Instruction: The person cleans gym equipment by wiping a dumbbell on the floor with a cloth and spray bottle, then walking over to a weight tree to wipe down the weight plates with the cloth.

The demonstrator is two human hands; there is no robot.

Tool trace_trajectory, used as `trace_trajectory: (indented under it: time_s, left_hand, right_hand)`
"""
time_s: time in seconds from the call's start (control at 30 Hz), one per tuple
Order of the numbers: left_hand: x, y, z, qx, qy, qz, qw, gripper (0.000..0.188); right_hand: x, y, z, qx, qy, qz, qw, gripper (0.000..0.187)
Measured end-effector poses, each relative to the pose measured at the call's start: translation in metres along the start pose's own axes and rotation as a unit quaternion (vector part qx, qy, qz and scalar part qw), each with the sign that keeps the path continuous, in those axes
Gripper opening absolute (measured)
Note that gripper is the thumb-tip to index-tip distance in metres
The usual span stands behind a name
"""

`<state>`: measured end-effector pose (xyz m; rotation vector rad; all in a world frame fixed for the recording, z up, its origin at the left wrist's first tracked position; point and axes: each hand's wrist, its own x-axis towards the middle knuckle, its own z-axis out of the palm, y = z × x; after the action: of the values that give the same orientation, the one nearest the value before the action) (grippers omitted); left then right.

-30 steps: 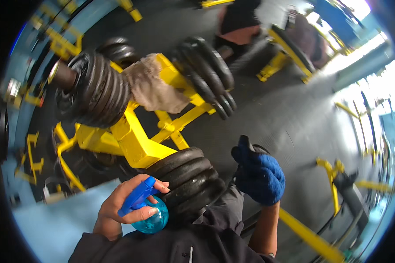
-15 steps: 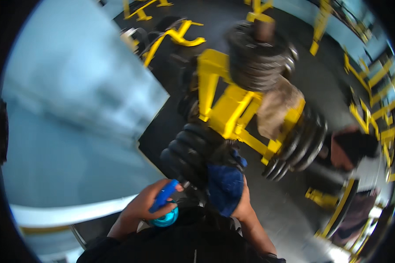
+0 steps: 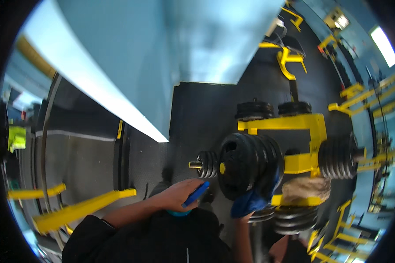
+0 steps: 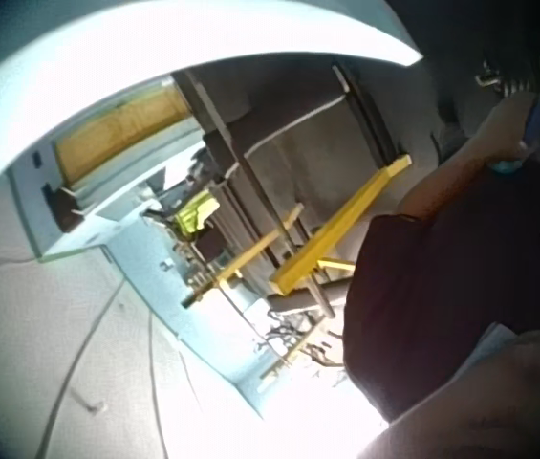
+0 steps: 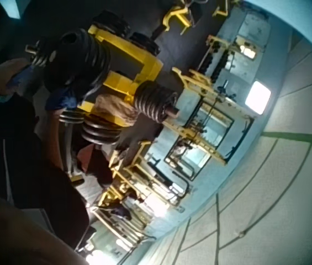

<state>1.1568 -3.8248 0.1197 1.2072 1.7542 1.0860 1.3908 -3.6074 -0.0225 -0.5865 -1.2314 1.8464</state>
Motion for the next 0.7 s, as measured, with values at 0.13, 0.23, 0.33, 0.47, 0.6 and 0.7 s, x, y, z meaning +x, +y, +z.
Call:
trace_trajectory:
  time_s: [0.13,0.23,0.33,0.47,0.6,0.7]
  left_hand:
    - [0.005,-0.007,0.044,0.032,0.035,0.006,0.999,0.061]
    - [0.002,0.016,0.060,0.025,0.034,-0.031,0.999,0.058]
    - [0.014,0.037,0.082,0.034,-0.039,-0.080,0.995,0.052]
    - [0.017,0.038,0.115,0.007,0.111,-0.007,0.994,0.047]
    - [0.007,0.035,0.118,0.016,0.175,-0.020,0.984,0.048]
    - [0.001,0.031,0.122,0.038,0.196,0.010,0.980,0.051]
  right_hand:
    - [0.045,-0.044,0.054,0.048,-0.002,0.045,0.998,0.049]
    - [0.126,-0.083,0.073,-0.596,-0.159,-0.246,0.748,0.048]
    - [0.188,-0.106,0.130,-0.579,-0.272,-0.108,0.761,0.044]
    - [0.193,-0.101,0.123,-0.577,-0.274,-0.109,0.762,0.042]
    - [0.097,-0.076,0.070,-0.578,-0.128,-0.394,0.704,0.053]
    - [0.073,-0.059,0.054,-0.550,-0.140,-0.360,0.740,0.054]
